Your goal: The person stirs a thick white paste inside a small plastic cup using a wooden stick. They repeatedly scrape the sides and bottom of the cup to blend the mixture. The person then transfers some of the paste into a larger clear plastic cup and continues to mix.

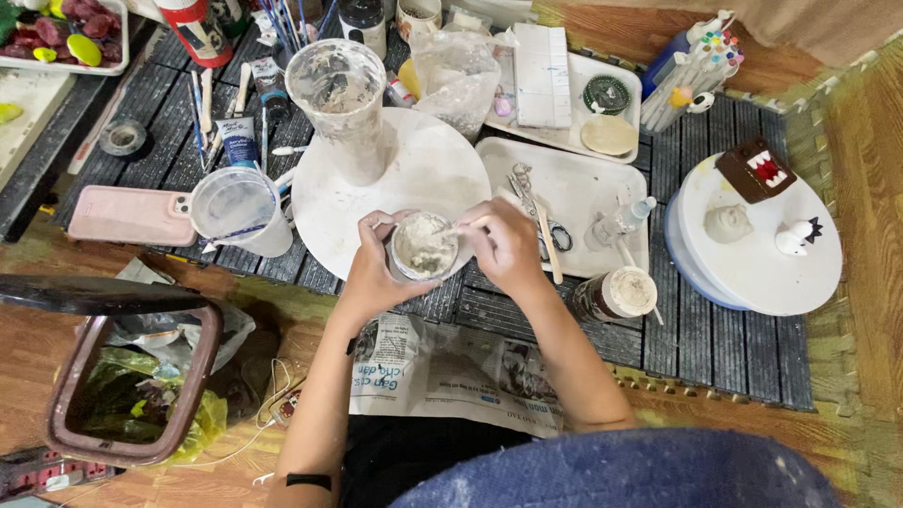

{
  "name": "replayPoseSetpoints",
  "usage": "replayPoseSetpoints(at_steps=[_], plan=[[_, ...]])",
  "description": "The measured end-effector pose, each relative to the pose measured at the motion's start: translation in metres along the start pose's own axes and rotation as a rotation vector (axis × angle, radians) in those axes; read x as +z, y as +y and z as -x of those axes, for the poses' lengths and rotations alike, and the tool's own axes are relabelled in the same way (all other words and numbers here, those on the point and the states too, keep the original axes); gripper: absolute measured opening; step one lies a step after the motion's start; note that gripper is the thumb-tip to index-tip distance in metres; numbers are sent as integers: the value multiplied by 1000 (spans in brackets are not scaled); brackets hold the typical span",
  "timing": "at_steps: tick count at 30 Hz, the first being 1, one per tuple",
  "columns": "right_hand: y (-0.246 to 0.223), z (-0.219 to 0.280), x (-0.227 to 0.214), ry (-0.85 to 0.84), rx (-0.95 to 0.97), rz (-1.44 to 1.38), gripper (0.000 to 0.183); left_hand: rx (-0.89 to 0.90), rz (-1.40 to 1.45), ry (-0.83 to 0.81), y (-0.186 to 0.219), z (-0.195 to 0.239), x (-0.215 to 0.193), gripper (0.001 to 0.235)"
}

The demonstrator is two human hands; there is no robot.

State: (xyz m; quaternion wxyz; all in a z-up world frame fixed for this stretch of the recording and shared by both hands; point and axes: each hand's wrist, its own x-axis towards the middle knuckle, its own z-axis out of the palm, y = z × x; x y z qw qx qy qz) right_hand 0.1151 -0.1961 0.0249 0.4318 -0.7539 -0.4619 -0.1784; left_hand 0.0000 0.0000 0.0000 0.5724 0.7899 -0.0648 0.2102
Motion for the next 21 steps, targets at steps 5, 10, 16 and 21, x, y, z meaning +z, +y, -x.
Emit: replayPoseSetpoints(at_steps=[5, 10, 16, 21], plan=[[-15, 5, 1, -6, -75, -24, 11, 45, -11, 31, -6, 3, 6, 95], [-30, -1, 10, -12, 1, 79, 11, 7, -40, 49, -6, 4, 7, 97], [-28, -11, 11, 173, 186, -2, 10, 42, -36, 33, -9, 0, 6, 97], [-35, 1, 16, 62, 23, 28, 13, 42, -27, 34, -12, 6, 8, 97]])
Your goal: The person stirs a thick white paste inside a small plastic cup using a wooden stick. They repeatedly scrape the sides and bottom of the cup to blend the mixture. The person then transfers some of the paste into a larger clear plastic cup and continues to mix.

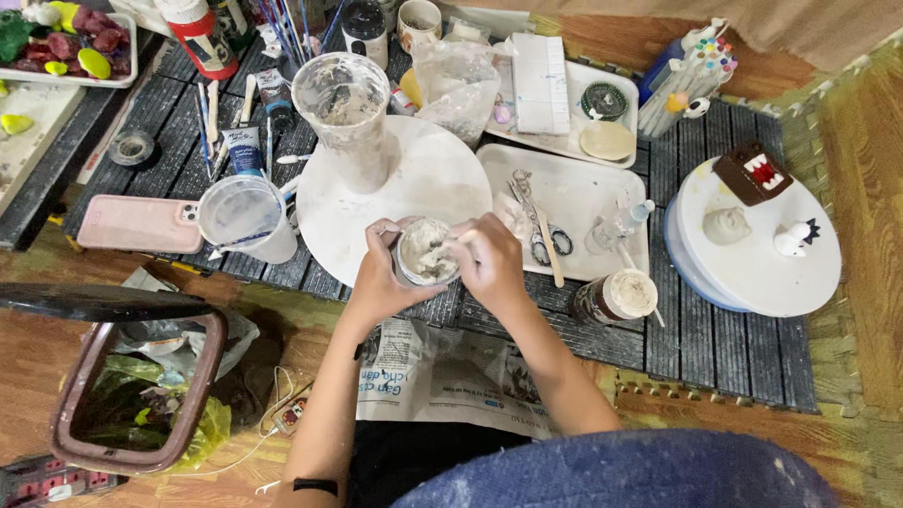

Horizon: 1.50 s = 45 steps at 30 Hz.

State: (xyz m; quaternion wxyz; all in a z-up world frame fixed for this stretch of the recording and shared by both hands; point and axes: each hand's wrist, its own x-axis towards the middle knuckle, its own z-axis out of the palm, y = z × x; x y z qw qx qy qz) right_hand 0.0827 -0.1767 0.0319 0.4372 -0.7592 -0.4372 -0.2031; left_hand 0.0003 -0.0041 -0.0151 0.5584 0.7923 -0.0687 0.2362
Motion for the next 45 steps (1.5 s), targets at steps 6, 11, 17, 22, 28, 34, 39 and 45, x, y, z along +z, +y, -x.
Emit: replayPoseSetpoints(at_steps=[6, 11, 17, 22, 28, 34, 39, 45], plan=[[-18, 12, 17, -76, -244, 45, 12, -80, -6, -24, -4, 8, 1, 98], [-16, 1, 24, -94, -109, 114, 4, -27, -31, -20, 5, 5, -4, 113], [11, 19, 15, 29, 18, 125, 5, -19, -10, -14, 7, 6, -3, 114], [23, 37, 21, 56, -14, 84, 6, -12, -33, -14, 7, 6, -1, 109], [31, 17, 21, 52, 404, 94, 3, -23, -76, 1, 11, 2, -4, 110], [20, -7, -19, -11, -185, -115, 5, -69, -71, -25, 9, -2, -8, 108], [13, -23, -31, -171, -138, -109, 10, -79, -99, -22, 9, -6, -6, 107], [17, -3, -18, -152, -178, -54, 12, -55, -111, -8, 7, -1, -2, 104]])
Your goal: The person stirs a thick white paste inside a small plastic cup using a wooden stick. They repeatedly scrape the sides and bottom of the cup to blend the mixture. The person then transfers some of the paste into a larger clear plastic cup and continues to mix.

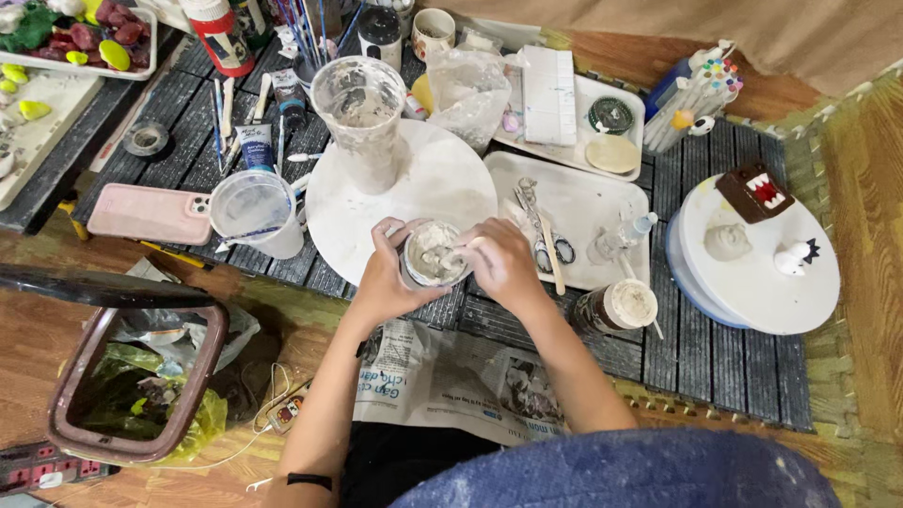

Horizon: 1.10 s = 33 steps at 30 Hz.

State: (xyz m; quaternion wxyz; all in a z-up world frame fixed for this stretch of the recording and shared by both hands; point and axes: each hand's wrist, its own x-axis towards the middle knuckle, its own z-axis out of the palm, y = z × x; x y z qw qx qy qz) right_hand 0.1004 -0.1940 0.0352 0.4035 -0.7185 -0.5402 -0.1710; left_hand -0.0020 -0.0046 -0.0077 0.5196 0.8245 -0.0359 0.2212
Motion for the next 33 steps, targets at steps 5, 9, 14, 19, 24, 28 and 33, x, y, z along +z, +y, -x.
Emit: replayPoseSetpoints(at_steps=[5, 9, 14, 19, 24, 28, 33], plan=[[-1, 10, 18, 62, 174, 83, 10, -31, 15, -9, 2, -1, 0, 106], [10, 4, 9, 222, 413, -82, 4, -4, 66, -16, 4, -4, -4, 104], [20, 13, -5, 351, 178, 57, 7, -40, 42, -23, 1, -2, -5, 102], [16, 15, 11, 379, 87, 25, 7, 7, 39, -2, 1, -2, -6, 102], [20, 16, 40, 315, 237, -112, 6, 13, 40, -12, 0, -4, -5, 103], [21, 19, 38, 266, 278, -264, 6, -5, 62, -18, 2, -3, -5, 99], [7, 33, 10, 63, -96, -159, 17, -6, 55, -9, 5, -4, -6, 98]])
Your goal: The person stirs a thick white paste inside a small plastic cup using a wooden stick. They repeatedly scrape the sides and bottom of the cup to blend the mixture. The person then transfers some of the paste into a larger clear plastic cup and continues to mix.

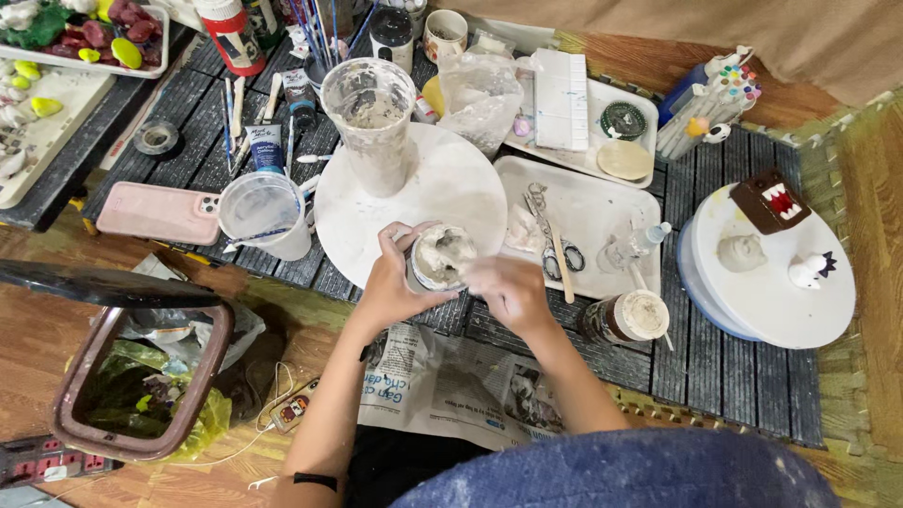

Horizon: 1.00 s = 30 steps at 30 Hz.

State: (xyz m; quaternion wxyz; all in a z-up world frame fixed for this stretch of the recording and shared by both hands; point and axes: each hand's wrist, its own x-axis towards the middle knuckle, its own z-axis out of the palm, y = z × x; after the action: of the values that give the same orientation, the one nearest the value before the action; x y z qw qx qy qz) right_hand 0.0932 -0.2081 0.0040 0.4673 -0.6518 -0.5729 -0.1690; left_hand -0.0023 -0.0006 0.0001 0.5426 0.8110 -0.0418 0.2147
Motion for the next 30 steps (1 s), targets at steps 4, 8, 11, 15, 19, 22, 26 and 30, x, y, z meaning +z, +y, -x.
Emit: replayPoseSetpoints(at_steps=[4, 8, 11, 15, 19, 22, 26, 30], plan=[[-16, 11, -8, -69, -9, 165, 22, -6, 11, -1, -1, -1, 1, 97], [-6, 10, 4, -43, 72, 91, 19, 0, 65, -1, -3, 1, 2, 95], [5, 2, 6, -32, 191, 49, 16, 4, 64, -4, -3, 0, 2, 93], [9, -15, 0, 141, 385, 145, 8, 22, 28, -3, 1, -3, 2, 93], [6, -26, 3, 145, 409, 3, 6, 10, 32, -13, -2, 1, 2, 92], [4, -27, 10, 33, 292, -27, 7, 11, 39, -23, -5, -2, 3, 93], [2, -10, 13, 29, 251, 14, 6, 38, 12, -11, -7, 3, 6, 93], [10, -9, 11, 105, 305, -110, 6, -83, -4, -25, -1, -2, 6, 94]])
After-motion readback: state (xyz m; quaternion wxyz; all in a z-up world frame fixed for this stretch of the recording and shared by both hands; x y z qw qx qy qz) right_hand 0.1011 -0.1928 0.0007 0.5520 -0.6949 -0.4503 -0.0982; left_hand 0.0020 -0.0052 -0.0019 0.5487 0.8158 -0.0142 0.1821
